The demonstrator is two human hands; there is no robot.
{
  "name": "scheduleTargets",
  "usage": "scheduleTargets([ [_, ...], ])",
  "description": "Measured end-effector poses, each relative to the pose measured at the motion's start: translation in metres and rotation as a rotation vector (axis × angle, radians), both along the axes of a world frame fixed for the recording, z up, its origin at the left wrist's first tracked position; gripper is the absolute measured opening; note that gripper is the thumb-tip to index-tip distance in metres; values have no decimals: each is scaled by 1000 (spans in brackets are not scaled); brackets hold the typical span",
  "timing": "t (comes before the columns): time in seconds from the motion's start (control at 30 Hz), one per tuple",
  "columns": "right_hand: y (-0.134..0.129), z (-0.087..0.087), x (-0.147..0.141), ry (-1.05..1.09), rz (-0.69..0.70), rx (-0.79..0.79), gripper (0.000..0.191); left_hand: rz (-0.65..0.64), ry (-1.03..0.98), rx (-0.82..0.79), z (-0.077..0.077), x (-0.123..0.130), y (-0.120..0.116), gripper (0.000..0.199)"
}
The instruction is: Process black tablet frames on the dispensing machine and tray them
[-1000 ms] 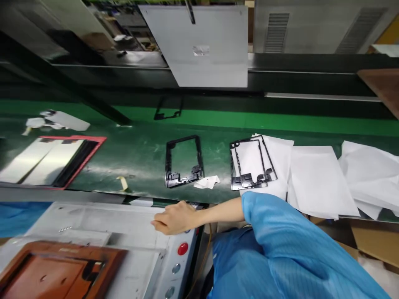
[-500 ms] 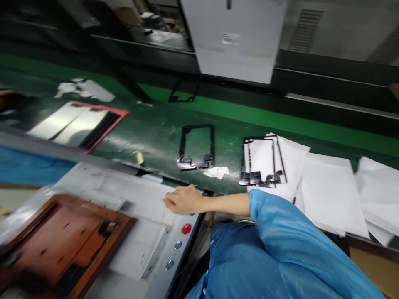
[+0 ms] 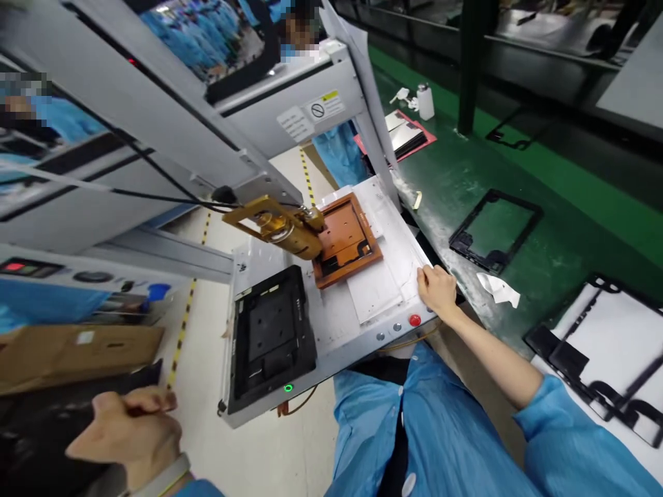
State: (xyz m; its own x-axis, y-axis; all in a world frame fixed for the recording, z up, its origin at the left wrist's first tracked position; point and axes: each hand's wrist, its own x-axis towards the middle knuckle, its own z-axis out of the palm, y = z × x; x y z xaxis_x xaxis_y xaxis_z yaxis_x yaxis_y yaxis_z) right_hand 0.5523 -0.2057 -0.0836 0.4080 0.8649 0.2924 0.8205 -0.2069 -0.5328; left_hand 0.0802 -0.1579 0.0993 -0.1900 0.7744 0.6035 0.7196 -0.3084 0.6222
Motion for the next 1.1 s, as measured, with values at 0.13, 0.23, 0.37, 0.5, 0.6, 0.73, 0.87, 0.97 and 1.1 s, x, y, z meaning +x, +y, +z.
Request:
scheduleTargets([
  [0.13, 0, -1, 2, -18, -15, 23, 46, -217, -167, 114, 11, 18, 2, 81],
  [0.23, 1, -2, 3, -22, -18, 32, 46, -550, -51, 77, 13, 59, 0, 68],
  [0.37, 2, -3, 2, -29, -18, 30, 46, -949, 227, -36, 5, 131, -4, 54],
  [0.5, 3, -3, 0, -39, -19, 8, 45, -1128, 492, -41, -2, 189, -4, 46],
  [0.6, 3, -4, -2, -42, -18, -15, 44, -1189, 595, -9, -2, 214, 3, 42],
  [0.73, 3, -3, -4, -40, -19, -39, 42, -1199, 686, -14, -1, 236, 22, 42],
  [0.87, 4, -1, -5, -36, -12, -49, 41, -1162, 707, -132, -7, 254, 45, 40],
  [0.97, 4, -1, -5, -34, -11, -47, 41, -1124, 750, -198, -15, 268, 60, 35],
  [1.1, 4, -2, -3, -20, -7, -36, 42, -1080, 820, -238, -25, 281, 78, 25],
])
